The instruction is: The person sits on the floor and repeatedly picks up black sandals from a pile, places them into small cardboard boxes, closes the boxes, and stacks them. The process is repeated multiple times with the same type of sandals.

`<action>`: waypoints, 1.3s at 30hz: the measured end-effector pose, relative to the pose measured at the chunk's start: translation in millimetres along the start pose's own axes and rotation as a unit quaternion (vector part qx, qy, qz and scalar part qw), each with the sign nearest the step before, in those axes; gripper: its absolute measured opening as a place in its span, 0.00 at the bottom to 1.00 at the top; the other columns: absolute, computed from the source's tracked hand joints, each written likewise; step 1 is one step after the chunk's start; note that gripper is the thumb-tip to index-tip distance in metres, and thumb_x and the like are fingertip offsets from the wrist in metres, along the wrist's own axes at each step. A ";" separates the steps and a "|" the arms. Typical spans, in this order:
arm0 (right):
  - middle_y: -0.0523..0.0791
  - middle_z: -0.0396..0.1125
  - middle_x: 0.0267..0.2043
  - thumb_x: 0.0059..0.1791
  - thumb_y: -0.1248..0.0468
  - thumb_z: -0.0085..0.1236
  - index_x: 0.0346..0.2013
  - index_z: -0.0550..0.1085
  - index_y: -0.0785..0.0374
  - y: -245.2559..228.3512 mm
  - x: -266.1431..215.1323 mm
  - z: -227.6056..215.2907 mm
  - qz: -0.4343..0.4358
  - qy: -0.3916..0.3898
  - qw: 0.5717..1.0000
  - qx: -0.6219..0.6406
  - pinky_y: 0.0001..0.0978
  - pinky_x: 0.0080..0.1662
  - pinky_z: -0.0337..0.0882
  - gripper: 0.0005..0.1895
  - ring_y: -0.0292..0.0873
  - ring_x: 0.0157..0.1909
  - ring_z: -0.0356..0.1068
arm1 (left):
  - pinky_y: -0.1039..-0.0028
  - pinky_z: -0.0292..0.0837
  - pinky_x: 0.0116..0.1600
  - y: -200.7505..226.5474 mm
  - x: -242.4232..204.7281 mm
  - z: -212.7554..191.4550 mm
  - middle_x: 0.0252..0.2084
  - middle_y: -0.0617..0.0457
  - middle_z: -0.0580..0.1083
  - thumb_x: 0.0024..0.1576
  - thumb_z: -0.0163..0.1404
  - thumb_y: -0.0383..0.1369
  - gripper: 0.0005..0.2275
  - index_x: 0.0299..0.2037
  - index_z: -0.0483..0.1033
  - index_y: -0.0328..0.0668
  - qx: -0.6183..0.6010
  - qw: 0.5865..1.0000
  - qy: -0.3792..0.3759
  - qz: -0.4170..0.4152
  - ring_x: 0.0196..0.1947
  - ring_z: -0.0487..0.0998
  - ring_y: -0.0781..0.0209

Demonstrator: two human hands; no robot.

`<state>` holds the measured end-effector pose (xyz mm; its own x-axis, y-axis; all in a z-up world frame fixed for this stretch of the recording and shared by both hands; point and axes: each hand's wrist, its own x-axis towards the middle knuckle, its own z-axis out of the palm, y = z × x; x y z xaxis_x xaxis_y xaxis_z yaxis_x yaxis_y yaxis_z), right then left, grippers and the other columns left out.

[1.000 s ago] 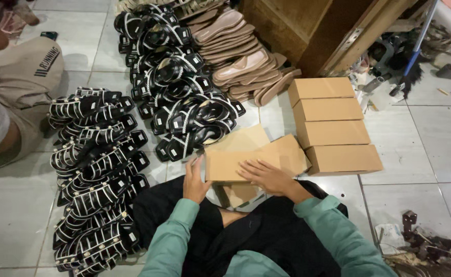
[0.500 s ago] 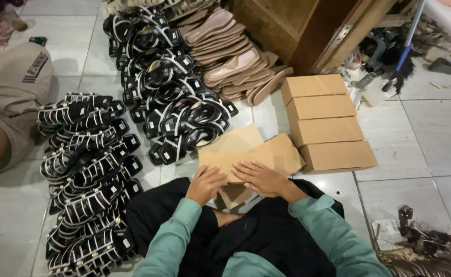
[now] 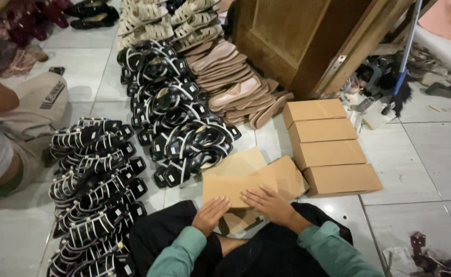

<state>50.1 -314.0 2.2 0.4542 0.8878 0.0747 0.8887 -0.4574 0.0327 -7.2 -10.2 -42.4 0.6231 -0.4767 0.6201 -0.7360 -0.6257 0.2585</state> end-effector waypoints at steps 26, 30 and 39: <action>0.40 0.47 0.78 0.47 0.62 0.60 0.78 0.51 0.46 352.5 -22.5 -53.6 0.447 -0.016 0.852 -0.272 0.65 0.69 0.53 0.46 0.56 0.77 0.43 | 0.50 0.66 0.63 -14.3 84.7 159.4 0.63 0.36 0.69 0.55 0.55 0.32 0.23 0.61 0.66 0.37 -0.209 0.867 -0.321 -0.318 0.62 0.70 0.35; 0.50 0.33 0.80 0.40 0.52 0.71 0.75 0.46 0.46 318.6 -4.5 -21.8 0.470 -0.069 0.879 -0.027 0.62 0.69 0.44 0.57 0.62 0.79 0.32 | 0.49 0.65 0.64 -32.1 91.5 161.1 0.63 0.36 0.67 0.54 0.58 0.34 0.26 0.61 0.63 0.36 -0.233 0.845 -0.317 -0.362 0.63 0.68 0.36; 0.57 0.56 0.68 0.42 0.60 0.65 0.61 0.69 0.62 89.4 -65.7 -53.7 0.298 0.408 0.848 0.162 0.48 0.65 0.61 0.34 0.62 0.67 0.58 | 0.48 0.61 0.66 -29.8 54.1 65.8 0.63 0.36 0.64 0.53 0.63 0.39 0.33 0.63 0.57 0.34 -0.294 0.913 -0.051 -0.278 0.65 0.65 0.36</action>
<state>96.3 -416.0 53.7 0.7506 0.1118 0.6513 0.5475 -0.6570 -0.5182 65.9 -58.0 -65.3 0.9433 -0.2596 0.2069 -0.2940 -0.3636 0.8839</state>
